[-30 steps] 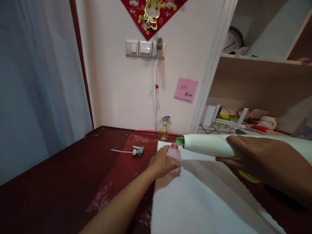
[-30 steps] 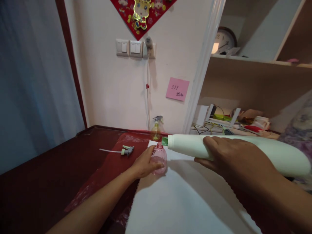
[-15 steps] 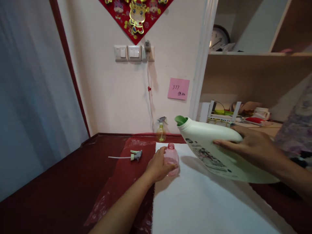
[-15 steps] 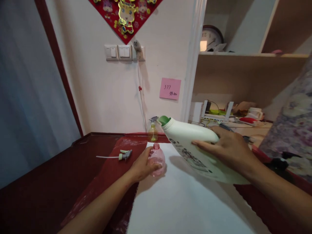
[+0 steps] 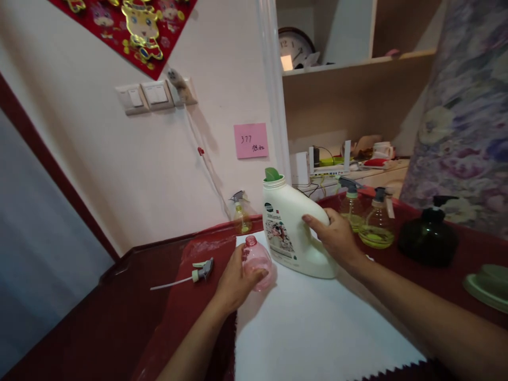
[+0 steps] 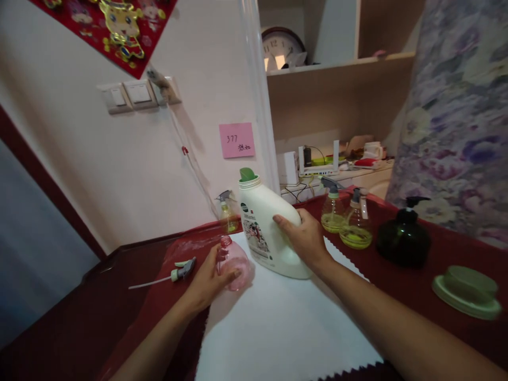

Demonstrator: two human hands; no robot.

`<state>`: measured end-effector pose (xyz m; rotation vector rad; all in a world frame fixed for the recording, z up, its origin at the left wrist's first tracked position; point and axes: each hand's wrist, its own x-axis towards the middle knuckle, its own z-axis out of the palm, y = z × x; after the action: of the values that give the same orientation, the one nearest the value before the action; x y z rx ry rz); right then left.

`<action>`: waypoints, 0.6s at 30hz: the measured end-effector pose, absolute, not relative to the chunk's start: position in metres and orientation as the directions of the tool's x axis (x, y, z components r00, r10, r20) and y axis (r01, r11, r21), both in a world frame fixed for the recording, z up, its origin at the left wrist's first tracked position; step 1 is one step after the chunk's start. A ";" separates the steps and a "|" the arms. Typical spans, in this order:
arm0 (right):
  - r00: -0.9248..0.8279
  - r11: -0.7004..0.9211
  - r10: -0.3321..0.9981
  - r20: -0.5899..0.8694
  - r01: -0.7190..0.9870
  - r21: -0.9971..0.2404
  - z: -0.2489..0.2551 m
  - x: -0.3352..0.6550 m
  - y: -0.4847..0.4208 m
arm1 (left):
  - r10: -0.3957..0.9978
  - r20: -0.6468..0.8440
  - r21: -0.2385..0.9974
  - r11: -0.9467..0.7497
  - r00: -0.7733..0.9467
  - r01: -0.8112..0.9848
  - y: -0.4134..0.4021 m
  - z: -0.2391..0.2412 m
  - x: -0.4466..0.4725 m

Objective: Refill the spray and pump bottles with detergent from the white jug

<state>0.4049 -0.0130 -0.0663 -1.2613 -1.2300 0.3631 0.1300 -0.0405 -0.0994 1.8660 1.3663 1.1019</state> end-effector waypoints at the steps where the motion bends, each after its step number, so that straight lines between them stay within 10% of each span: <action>1: 0.380 0.348 0.786 0.488 0.380 -0.857 -0.069 0.405 -0.012 | 0.949 0.282 0.827 -0.314 0.139 0.466 -0.040 -0.100 0.130; 11: 0.293 0.429 0.789 0.540 0.366 -0.826 -0.079 0.413 -0.009 | 0.956 0.242 0.819 -0.292 0.164 0.493 -0.039 -0.096 0.129; 18: 0.360 0.629 0.522 0.773 0.450 -0.634 -0.053 0.406 -0.045 | 0.959 0.250 0.805 -0.281 0.132 0.522 -0.036 -0.099 0.128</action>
<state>0.4061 -0.0452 -0.0533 -0.9559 -1.2572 0.0571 0.1281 -0.0357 -0.0988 1.8732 1.4218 1.0484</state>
